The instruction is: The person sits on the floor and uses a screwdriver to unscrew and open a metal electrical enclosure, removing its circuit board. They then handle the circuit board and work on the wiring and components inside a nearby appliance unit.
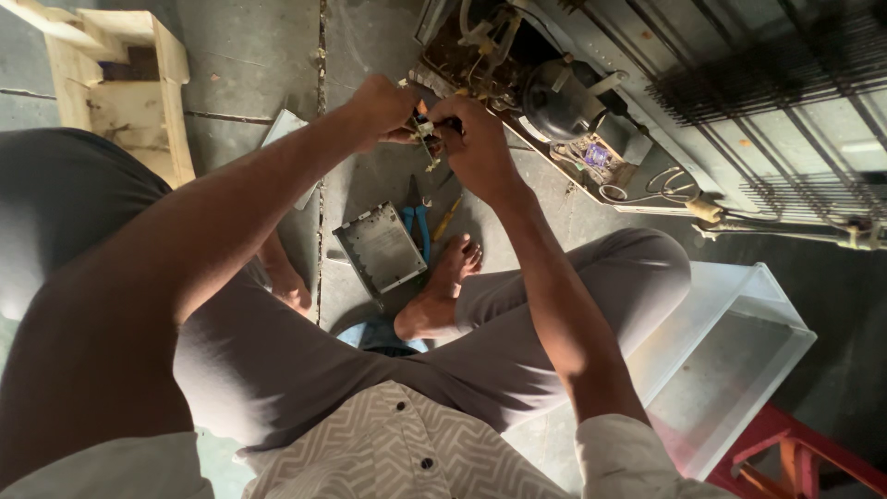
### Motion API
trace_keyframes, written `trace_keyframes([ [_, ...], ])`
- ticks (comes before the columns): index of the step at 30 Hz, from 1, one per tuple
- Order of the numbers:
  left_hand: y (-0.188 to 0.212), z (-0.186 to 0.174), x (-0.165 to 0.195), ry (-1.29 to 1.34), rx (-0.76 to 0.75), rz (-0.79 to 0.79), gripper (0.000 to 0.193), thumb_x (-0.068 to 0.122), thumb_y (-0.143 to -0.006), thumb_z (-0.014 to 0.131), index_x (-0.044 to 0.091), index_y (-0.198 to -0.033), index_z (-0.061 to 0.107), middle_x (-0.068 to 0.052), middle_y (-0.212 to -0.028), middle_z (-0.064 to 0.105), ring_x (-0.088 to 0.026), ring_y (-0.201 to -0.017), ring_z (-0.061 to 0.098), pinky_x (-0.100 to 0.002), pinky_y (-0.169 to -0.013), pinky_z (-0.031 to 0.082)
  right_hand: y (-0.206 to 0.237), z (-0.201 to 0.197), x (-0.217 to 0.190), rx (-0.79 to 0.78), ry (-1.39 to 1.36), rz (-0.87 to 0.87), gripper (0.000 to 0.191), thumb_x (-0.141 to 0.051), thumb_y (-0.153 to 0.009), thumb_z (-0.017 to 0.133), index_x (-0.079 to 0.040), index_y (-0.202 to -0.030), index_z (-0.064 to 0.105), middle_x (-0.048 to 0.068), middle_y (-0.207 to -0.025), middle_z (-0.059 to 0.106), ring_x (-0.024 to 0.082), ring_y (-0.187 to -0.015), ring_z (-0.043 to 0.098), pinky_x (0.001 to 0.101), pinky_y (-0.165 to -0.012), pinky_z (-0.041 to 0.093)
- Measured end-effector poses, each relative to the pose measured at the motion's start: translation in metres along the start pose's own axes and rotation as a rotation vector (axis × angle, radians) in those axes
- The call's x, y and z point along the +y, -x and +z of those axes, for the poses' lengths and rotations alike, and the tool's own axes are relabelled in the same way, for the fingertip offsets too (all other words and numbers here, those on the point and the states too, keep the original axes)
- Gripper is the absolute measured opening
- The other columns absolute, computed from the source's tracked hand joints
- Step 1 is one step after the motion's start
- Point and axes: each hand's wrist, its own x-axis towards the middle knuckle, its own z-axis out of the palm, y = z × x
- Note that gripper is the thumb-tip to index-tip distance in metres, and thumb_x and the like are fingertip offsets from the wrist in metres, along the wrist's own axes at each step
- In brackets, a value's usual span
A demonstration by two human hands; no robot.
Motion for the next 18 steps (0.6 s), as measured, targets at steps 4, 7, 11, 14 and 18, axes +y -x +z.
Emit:
trace_keyframes([
  [4, -0.0019, 0.0019, -0.0001, 0.001, 0.005, -0.024, 0.027, 0.02, -0.095, 0.063, -0.006, -0.096, 0.071, -0.015, -0.087, 0.075, -0.025, -0.073, 0.077, -0.035, -0.064, 0.068, 0.0005, -0.0018, 0.0007, 0.006, 0.034, -0.028, 0.022, 0.011, -0.093, 0.068, -0.004, -0.108, 0.061, 0.011, -0.101, 0.068, 0.024, -0.091, 0.072, 0.034, -0.079, 0.057],
  [7, -0.005, 0.0039, -0.001, 0.008, 0.003, -0.031, 0.028, 0.021, -0.096, 0.063, -0.007, -0.093, 0.07, -0.017, -0.087, 0.075, -0.026, -0.072, 0.077, -0.035, -0.064, 0.068, 0.0006, -0.0029, 0.0013, 0.021, 0.064, -0.1, 0.023, 0.011, -0.092, 0.069, -0.004, -0.108, 0.061, 0.011, -0.101, 0.067, 0.025, -0.092, 0.071, 0.0345, -0.08, 0.056],
  [11, -0.0084, 0.0038, -0.0026, 0.013, 0.002, -0.054, 0.029, 0.021, -0.097, 0.061, -0.006, -0.091, 0.07, -0.018, -0.087, 0.076, -0.025, -0.07, 0.078, -0.035, -0.063, 0.067, 0.0005, -0.0021, 0.0017, 0.014, 0.043, -0.102, 0.024, 0.013, -0.093, 0.066, -0.004, -0.109, 0.063, 0.012, -0.104, 0.067, 0.026, -0.094, 0.071, 0.0353, -0.081, 0.057],
  [14, -0.0075, 0.0014, -0.0037, 0.059, -0.046, -0.069, 0.023, 0.018, -0.095, 0.063, -0.003, -0.092, 0.071, -0.016, -0.086, 0.077, -0.024, -0.07, 0.079, -0.035, -0.064, 0.068, 0.0008, -0.0014, 0.0011, 0.007, 0.052, -0.098, 0.024, 0.014, -0.092, 0.065, -0.004, -0.108, 0.062, 0.013, -0.101, 0.067, 0.026, -0.091, 0.071, 0.0362, -0.079, 0.057],
  [18, -0.0036, 0.0002, -0.0044, -0.029, -0.021, 0.007, 0.027, 0.023, -0.101, 0.063, -0.003, -0.097, 0.069, -0.015, -0.087, 0.071, -0.024, -0.072, 0.074, -0.036, -0.068, 0.066, -0.002, -0.0028, -0.001, -0.002, 0.025, -0.014, 0.021, 0.01, -0.094, 0.066, -0.004, -0.108, 0.063, 0.012, -0.102, 0.07, 0.021, -0.092, 0.072, 0.0326, -0.079, 0.058],
])
